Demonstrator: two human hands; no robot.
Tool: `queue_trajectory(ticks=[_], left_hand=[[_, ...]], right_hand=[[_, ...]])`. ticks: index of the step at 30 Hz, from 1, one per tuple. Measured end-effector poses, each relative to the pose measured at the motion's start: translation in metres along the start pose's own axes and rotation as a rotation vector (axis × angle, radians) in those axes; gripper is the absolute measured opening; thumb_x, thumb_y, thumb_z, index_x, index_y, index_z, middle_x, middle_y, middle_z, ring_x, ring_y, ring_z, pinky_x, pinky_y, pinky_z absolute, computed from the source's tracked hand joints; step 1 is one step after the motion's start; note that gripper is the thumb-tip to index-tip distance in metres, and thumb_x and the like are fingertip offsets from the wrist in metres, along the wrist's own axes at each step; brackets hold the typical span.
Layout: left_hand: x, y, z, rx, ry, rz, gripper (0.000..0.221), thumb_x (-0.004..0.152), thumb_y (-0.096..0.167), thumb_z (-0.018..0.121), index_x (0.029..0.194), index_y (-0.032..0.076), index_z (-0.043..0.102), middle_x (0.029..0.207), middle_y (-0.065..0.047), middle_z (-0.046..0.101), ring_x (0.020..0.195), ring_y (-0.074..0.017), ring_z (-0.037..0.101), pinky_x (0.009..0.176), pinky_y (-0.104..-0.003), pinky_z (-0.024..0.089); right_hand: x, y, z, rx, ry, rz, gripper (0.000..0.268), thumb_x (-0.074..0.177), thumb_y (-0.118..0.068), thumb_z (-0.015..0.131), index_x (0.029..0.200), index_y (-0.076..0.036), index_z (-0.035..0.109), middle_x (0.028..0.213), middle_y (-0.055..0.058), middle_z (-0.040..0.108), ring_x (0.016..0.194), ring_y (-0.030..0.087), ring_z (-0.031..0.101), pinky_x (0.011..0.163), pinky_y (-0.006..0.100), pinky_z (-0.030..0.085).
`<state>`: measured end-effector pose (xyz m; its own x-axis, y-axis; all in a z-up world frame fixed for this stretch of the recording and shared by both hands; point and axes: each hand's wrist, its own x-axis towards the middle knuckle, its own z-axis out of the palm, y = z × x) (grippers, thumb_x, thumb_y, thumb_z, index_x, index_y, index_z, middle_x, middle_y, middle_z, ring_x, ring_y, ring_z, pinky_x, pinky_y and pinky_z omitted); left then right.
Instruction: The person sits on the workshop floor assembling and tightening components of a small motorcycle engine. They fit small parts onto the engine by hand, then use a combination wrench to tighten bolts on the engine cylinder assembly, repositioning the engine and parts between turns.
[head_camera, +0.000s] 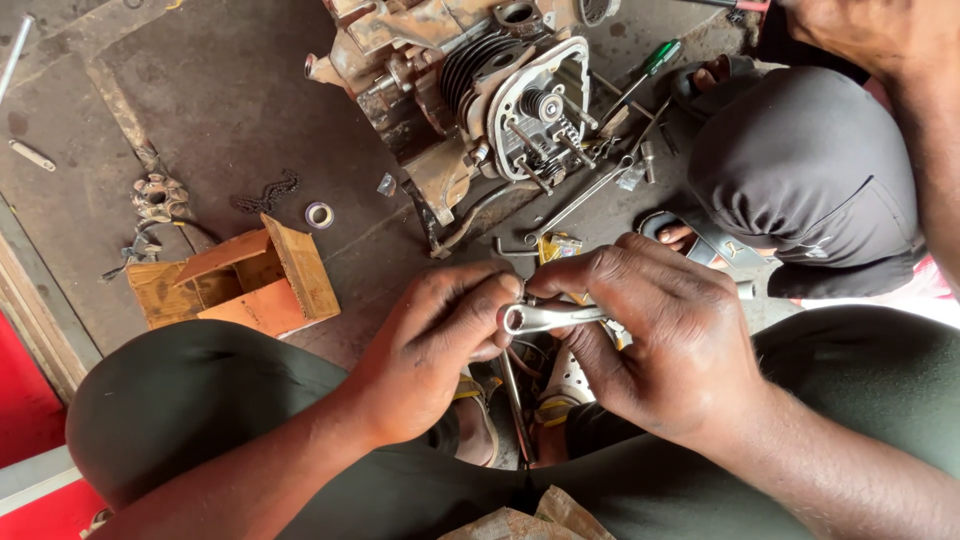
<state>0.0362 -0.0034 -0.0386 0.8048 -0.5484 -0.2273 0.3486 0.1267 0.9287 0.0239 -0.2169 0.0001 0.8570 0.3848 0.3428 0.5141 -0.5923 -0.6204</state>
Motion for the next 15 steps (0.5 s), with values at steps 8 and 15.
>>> queue_trajectory(ticks=[8,15], left_hand=[[0.0,-0.001,0.004,0.03,0.025,0.017,0.027,0.109,0.022,0.051,0.103,0.0,0.067,0.079,0.005,0.051,0.075,-0.0025,0.045,0.066,-0.026,0.043],[-0.005,0.015,0.011,0.449,0.078,0.137,0.024,0.108,0.023,0.052,0.109,0.003,0.065,0.068,-0.004,0.049,0.065,-0.0105,0.044,0.057,-0.032,0.041]], right_hand=[[0.002,-0.003,-0.004,-0.178,-0.045,-0.097,0.035,0.07,-0.01,0.078,0.103,-0.008,0.068,0.082,0.006,0.067,0.074,0.028,0.066,0.063,0.04,0.053],[0.001,-0.004,-0.004,-0.227,-0.037,-0.11,0.034,0.07,-0.011,0.074,0.102,-0.006,0.067,0.083,0.01,0.066,0.075,0.032,0.065,0.064,0.042,0.052]])
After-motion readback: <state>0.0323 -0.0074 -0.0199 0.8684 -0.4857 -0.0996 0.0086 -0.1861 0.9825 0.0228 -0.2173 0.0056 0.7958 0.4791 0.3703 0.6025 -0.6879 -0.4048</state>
